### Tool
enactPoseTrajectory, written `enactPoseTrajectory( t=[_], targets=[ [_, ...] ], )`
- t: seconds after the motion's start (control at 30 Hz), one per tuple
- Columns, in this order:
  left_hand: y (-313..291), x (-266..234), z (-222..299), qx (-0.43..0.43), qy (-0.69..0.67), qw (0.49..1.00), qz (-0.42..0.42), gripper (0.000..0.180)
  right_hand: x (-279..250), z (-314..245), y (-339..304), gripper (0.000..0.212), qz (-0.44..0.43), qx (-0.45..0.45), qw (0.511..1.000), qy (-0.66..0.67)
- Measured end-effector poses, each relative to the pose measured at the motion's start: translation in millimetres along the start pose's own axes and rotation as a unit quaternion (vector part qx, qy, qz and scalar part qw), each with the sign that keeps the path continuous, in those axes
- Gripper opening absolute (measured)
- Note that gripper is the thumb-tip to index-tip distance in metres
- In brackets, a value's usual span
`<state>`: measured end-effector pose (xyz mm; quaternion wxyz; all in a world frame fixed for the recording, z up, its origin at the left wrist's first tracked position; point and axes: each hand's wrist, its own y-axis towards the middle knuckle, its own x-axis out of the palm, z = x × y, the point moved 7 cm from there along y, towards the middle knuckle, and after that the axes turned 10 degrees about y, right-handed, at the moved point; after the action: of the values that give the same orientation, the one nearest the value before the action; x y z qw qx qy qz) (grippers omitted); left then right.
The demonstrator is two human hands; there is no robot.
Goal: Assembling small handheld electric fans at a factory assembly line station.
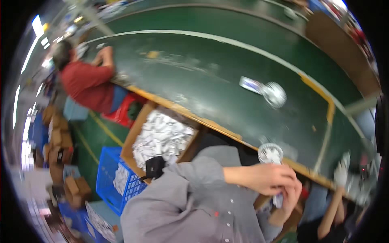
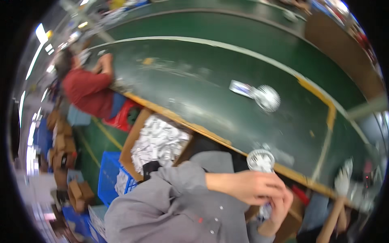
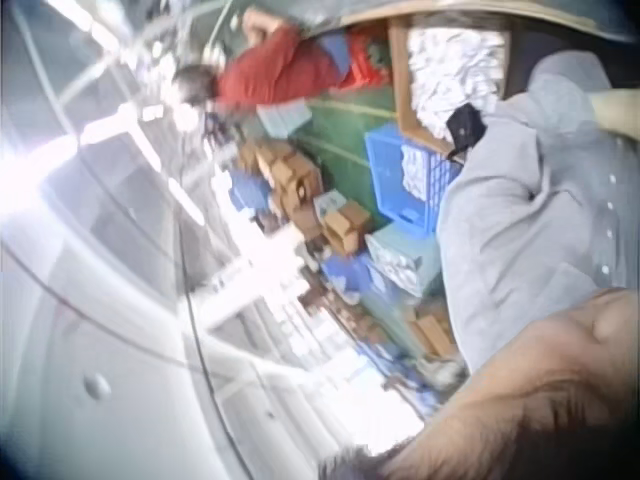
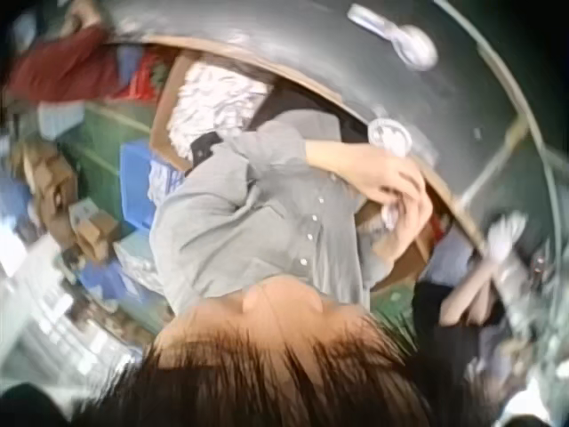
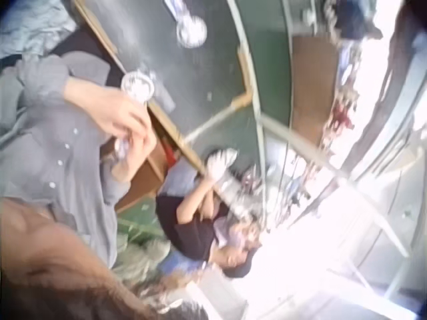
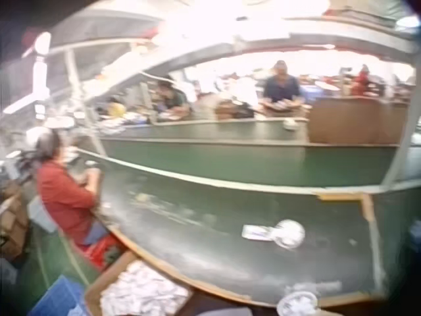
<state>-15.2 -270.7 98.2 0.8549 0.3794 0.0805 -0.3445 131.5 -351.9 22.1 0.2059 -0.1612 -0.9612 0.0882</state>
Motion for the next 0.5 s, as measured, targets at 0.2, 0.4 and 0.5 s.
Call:
enactPoseTrajectory(
  t=[0.2, 0.4, 0.5],
  targets=[
    [-27, -10, -13, -0.062, -0.029, 0.993, -0.098, 0.023, -3, 47, 26, 0.019, -0.137, 0.047, 0.989, -0.007],
    [-53, -25, -19, -0.112, -0.037, 0.983, -0.138, 0.02, 51, 45, 12, 0.012, -0.179, 0.137, 0.97, -0.094],
    [-57, -32, -18, -0.115, -0.021, 0.985, -0.127, 0.018, 61, 44, 13, 0.015, -0.185, 0.123, 0.969, -0.109]
  ],
)
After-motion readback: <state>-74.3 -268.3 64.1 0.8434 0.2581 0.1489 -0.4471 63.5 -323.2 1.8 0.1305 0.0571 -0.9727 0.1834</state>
